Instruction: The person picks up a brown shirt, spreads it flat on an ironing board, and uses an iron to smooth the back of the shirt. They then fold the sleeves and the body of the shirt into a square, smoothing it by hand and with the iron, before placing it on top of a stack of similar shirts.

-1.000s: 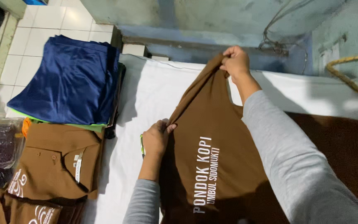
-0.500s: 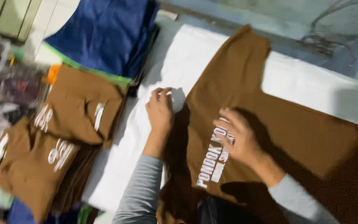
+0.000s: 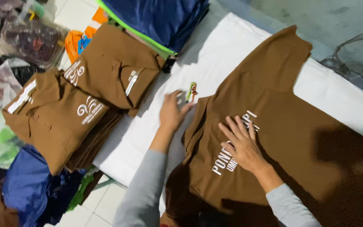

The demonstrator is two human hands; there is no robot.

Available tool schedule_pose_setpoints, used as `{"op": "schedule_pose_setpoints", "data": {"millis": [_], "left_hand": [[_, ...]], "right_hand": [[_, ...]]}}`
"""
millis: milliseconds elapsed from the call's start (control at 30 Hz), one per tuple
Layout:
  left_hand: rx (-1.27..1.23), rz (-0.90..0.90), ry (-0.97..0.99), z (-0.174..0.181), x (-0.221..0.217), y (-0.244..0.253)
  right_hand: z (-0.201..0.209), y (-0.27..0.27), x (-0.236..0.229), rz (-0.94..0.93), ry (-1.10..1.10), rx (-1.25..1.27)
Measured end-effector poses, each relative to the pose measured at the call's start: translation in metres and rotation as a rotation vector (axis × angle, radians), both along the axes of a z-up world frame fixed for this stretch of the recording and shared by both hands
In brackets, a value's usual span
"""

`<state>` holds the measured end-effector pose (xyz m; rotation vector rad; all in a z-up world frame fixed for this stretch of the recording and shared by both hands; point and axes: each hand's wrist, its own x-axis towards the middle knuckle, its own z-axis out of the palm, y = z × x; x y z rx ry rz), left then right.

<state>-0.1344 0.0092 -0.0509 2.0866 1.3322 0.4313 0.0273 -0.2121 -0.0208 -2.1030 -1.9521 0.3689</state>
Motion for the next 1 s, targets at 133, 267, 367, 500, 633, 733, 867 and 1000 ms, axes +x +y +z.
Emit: {"op": "schedule_pose_setpoints", "data": {"millis": [133, 267, 367, 500, 633, 733, 867, 1000], "left_hand": [[0.366, -0.122, 0.233, -0.03, 0.012, 0.028], [0.438, 0.108, 0.217, 0.013, -0.03, 0.021], [-0.003, 0.019, 0.117, 0.006, -0.064, -0.012], [-0.667, -0.302, 0.007, 0.033, -0.072, -0.039], [-0.621, -0.538, -0.059, -0.008, -0.073, -0.035], [-0.157, -0.573, 0.209, 0.017, -0.072, -0.013], [-0.064, -0.526, 0.3, 0.008, -0.073, -0.034], [-0.27, -0.232, 0.255, 0.027, -0.111, -0.092]], "right_hand": [[-0.019, 0.005, -0.004, -0.075, -0.073, 0.016], [-0.014, 0.002, -0.007, -0.069, -0.099, 0.099], [-0.022, -0.005, -0.007, -0.193, -0.119, 0.16], [-0.037, -0.009, -0.006, -0.198, -0.099, 0.061], [-0.035, -0.014, -0.004, -0.158, -0.079, -0.004], [-0.023, -0.013, -0.012, -0.038, -0.164, 0.187], [-0.016, 0.014, -0.057, 0.177, -0.126, 0.302], [-0.032, 0.021, -0.086, 0.244, -0.085, 0.201]]}}
